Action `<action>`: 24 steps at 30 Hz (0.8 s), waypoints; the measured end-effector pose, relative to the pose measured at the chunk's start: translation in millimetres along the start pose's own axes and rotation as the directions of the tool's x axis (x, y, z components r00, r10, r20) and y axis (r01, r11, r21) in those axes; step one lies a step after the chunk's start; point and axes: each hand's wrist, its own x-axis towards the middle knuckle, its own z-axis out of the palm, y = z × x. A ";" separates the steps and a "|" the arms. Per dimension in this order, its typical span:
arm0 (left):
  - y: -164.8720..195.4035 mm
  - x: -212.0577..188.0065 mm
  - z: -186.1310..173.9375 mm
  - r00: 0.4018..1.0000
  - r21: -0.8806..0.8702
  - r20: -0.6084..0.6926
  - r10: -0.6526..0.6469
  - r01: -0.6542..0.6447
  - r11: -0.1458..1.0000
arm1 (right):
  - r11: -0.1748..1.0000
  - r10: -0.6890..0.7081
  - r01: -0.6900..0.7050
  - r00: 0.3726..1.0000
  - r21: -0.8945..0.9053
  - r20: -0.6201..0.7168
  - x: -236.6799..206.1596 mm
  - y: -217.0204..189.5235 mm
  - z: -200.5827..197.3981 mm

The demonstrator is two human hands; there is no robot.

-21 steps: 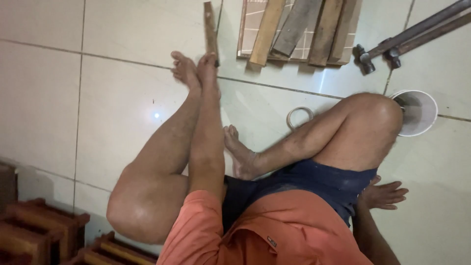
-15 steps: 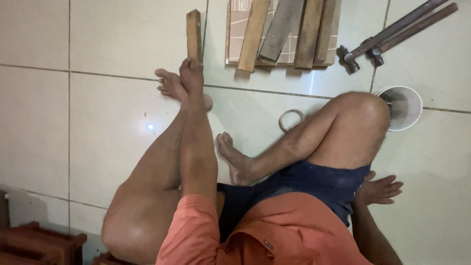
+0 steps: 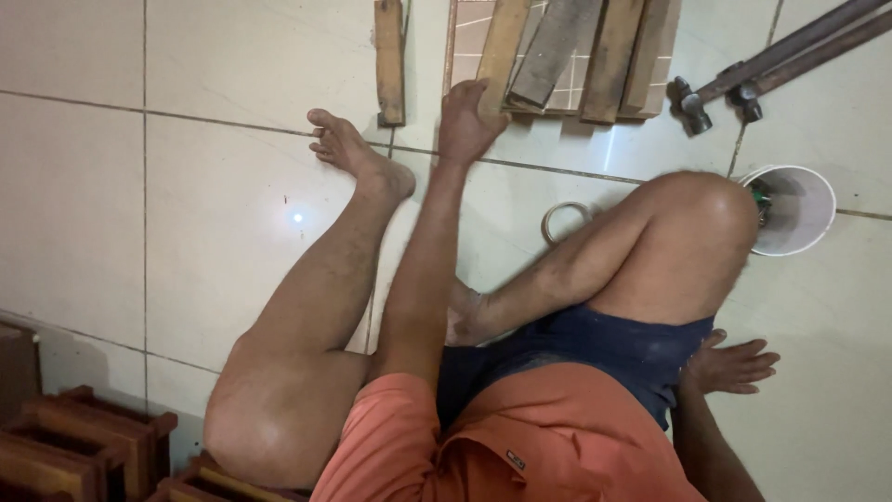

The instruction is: The person sits on the floor sorting wooden strips and positioning them on a plywood panel, then uses a hammer to drive nails into the wood pieces, reaching into a bucket of nails and arranging the assembled boards.

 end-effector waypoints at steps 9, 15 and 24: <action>2.1 -3.1 12.4 0.991 -0.017 -0.065 -0.114 0.113 0.993 | 0.999 0.031 -0.032 0.998 0.015 0.054 4.6 7.1 9.3; 1.2 -10.7 13.8 0.967 -0.300 -0.076 -0.242 0.209 0.931 | 0.998 0.020 -0.024 0.998 0.062 0.059 9.4 10.5 12.4; 4.0 -26.2 21.7 0.838 -0.772 0.165 -0.521 0.438 0.460 | 0.997 -0.012 0.013 1.000 0.070 -0.010 16.2 13.2 16.8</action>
